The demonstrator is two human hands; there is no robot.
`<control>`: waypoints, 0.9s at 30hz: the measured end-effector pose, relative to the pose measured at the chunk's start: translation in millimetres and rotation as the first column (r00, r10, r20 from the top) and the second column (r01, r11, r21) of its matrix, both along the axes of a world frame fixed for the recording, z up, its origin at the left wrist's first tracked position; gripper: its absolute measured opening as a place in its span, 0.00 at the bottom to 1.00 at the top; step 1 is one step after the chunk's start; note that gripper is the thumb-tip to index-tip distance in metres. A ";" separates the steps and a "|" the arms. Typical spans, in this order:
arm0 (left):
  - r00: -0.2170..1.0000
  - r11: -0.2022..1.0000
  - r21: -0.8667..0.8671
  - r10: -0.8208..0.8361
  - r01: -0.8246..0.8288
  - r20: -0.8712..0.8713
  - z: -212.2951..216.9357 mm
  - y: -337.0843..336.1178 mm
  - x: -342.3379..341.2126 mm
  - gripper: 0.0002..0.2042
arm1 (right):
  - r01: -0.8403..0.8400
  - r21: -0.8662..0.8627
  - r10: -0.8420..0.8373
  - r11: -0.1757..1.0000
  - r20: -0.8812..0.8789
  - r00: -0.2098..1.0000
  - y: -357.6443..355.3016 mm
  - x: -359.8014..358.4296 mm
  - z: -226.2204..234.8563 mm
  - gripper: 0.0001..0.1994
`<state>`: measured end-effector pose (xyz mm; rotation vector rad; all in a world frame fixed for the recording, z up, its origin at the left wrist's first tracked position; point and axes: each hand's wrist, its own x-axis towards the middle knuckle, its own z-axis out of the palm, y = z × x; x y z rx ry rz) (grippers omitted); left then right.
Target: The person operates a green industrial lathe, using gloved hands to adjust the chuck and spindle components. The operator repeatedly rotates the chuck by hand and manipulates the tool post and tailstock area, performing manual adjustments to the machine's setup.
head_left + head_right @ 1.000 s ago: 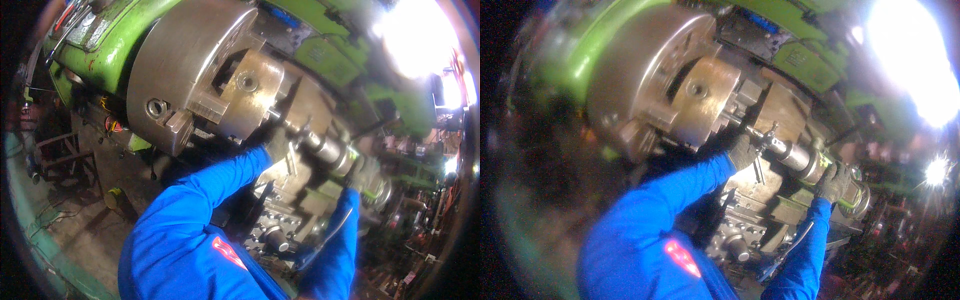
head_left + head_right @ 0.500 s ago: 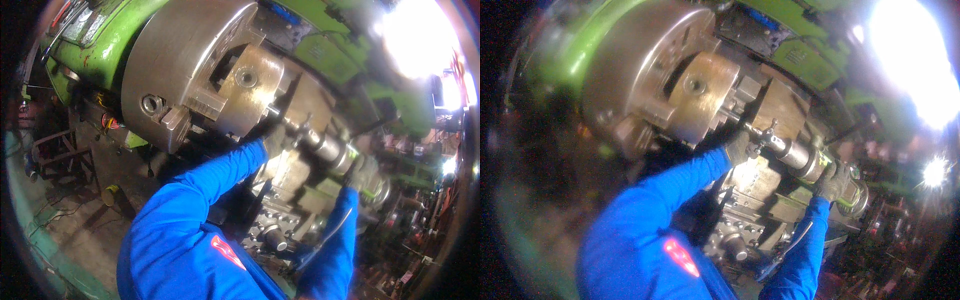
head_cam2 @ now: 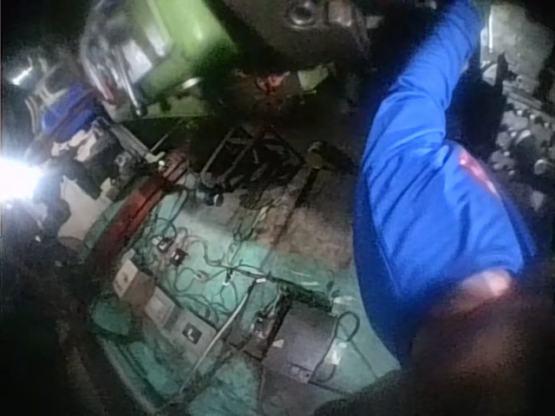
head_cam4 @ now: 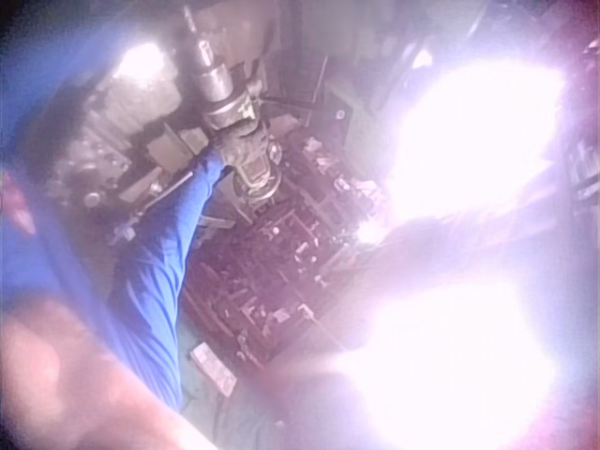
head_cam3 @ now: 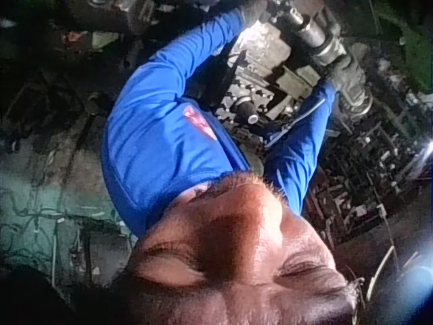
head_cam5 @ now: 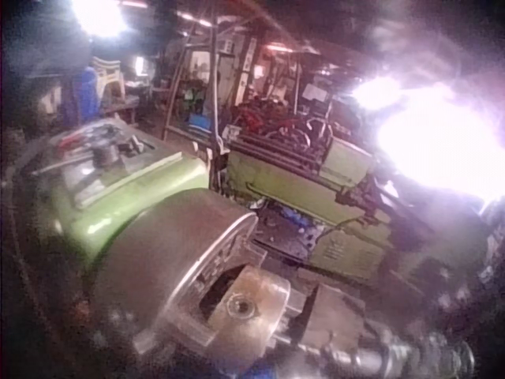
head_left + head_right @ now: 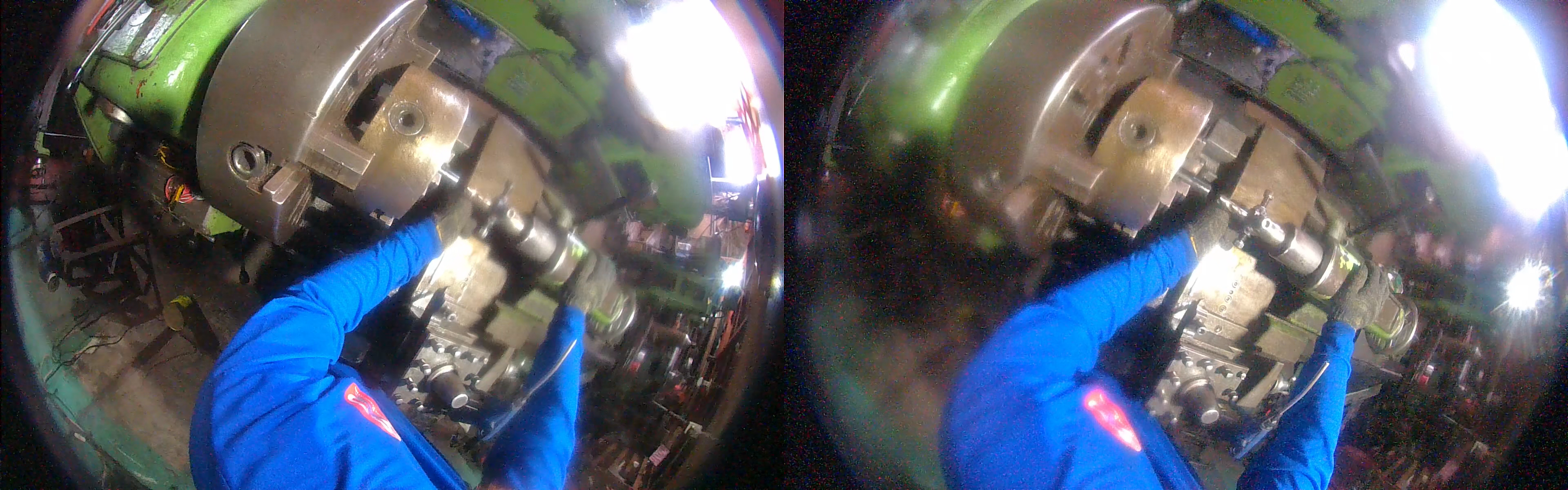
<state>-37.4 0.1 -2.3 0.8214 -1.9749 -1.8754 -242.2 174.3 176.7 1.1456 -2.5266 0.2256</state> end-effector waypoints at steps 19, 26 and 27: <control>0.956 0.464 0.884 0.283 -0.062 -0.081 92.6 0.5 47.9 0.12 | 0.006 0.008 -0.005 1.000 -0.037 0.999 -0.9 -0.3 2.5 0.19; 0.974 0.397 0.918 0.196 0.026 -0.112 5.6 -14.4 28.0 0.11 | -0.017 -0.003 0.017 1.000 -0.048 0.999 -1.7 -3.2 0.5 0.19; 0.973 0.386 0.922 0.201 0.026 -0.112 4.7 -15.5 28.0 0.11 | -0.034 -0.020 0.033 0.999 -0.063 0.997 -0.3 -4.4 -1.7 0.19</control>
